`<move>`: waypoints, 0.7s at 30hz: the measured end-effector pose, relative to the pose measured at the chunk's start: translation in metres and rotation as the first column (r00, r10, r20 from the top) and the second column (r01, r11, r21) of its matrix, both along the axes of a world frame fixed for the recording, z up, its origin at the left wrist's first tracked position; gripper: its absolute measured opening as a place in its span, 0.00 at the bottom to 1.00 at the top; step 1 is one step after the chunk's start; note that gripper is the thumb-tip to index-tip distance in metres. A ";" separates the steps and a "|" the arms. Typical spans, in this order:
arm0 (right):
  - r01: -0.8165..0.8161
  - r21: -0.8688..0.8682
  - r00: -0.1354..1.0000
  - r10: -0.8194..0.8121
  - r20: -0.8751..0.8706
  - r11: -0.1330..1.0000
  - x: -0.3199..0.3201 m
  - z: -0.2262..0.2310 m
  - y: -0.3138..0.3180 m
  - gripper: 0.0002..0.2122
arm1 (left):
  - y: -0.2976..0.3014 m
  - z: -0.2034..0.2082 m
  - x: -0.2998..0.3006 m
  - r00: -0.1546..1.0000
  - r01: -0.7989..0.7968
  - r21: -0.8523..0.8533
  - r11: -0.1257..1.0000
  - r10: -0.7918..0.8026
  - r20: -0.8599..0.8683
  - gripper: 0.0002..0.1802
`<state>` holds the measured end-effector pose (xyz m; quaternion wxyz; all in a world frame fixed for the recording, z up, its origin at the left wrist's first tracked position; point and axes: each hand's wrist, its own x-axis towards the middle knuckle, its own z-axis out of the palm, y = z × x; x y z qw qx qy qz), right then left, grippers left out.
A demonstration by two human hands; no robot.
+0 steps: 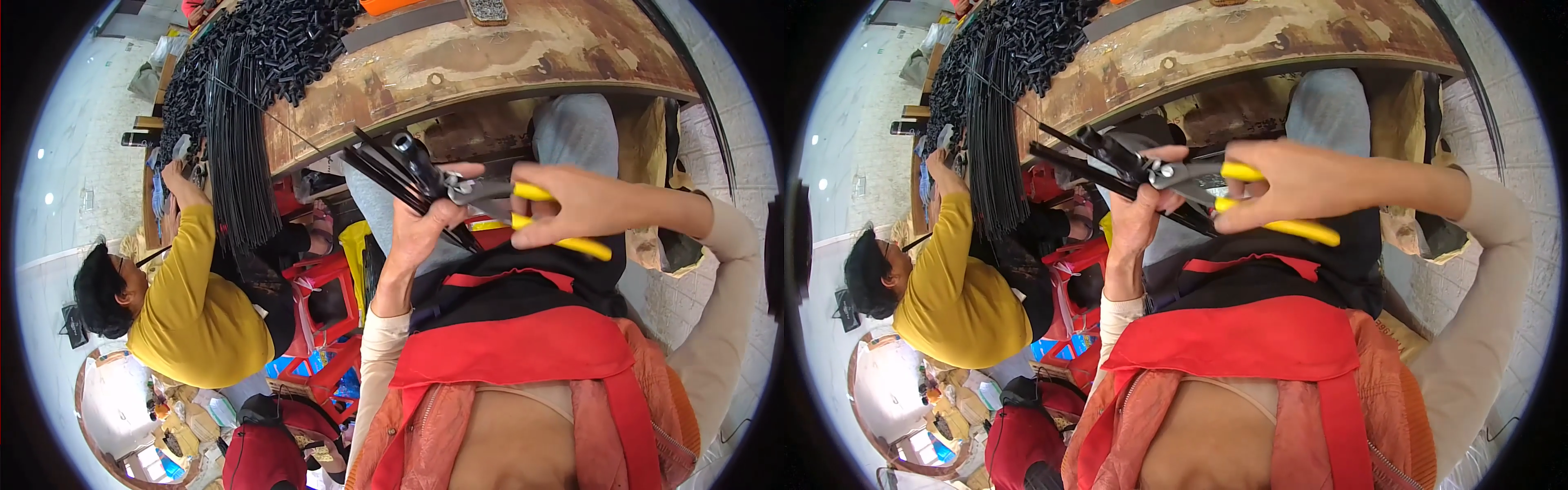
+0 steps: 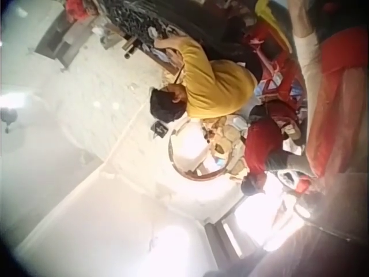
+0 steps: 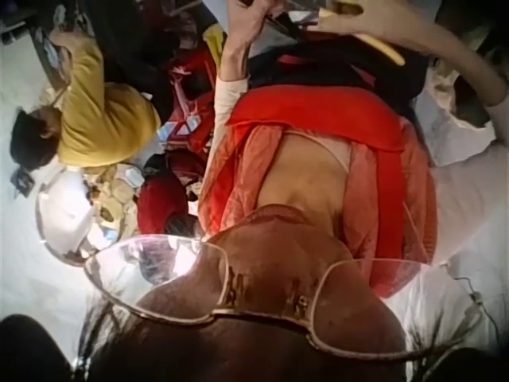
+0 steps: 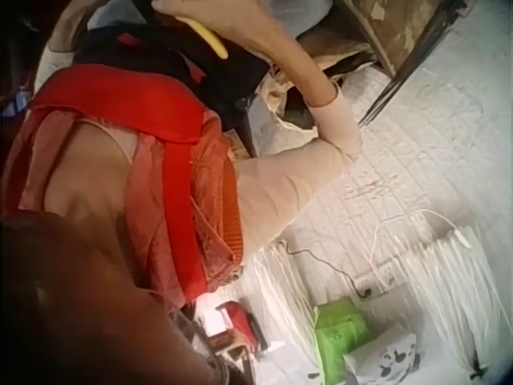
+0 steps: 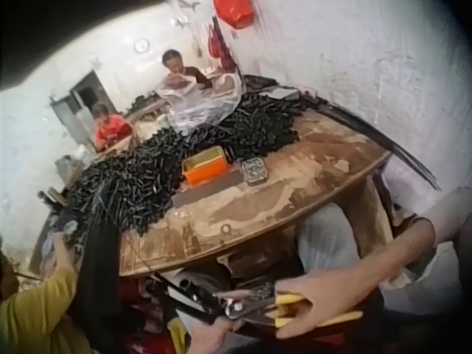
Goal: Gathering black plastic strips into bundles and trimming them to length using a jig and hand cutters.
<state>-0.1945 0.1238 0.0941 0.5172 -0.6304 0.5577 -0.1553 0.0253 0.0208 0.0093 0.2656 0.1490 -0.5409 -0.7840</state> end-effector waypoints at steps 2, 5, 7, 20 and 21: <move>-0.003 -0.351 0.982 -0.063 -0.177 0.936 -0.008 -0.006 0.002 0.16 | -0.002 -0.001 -0.005 0.999 -0.046 0.002 0.999 0.046 -0.029 0.33; -0.185 -0.725 0.877 -0.222 -0.426 0.664 -0.017 -0.003 -0.007 0.16 | -0.003 0.000 -0.012 0.993 -0.107 0.000 0.994 0.107 -0.047 0.34; -0.172 -0.370 0.948 0.052 -0.315 0.913 -0.019 0.010 -0.005 0.20 | -0.005 -0.001 -0.008 0.996 -0.025 0.011 1.000 0.026 -0.091 0.35; -0.291 0.446 0.197 -0.404 0.894 0.846 0.045 -0.098 0.020 0.29 | 0.000 0.006 0.004 0.999 0.024 -0.052 0.998 -0.025 -0.027 0.41; -0.330 0.439 0.229 -0.380 0.896 0.835 0.038 -0.092 0.017 0.29 | 0.000 0.005 0.007 0.999 0.026 -0.052 0.998 -0.027 -0.017 0.41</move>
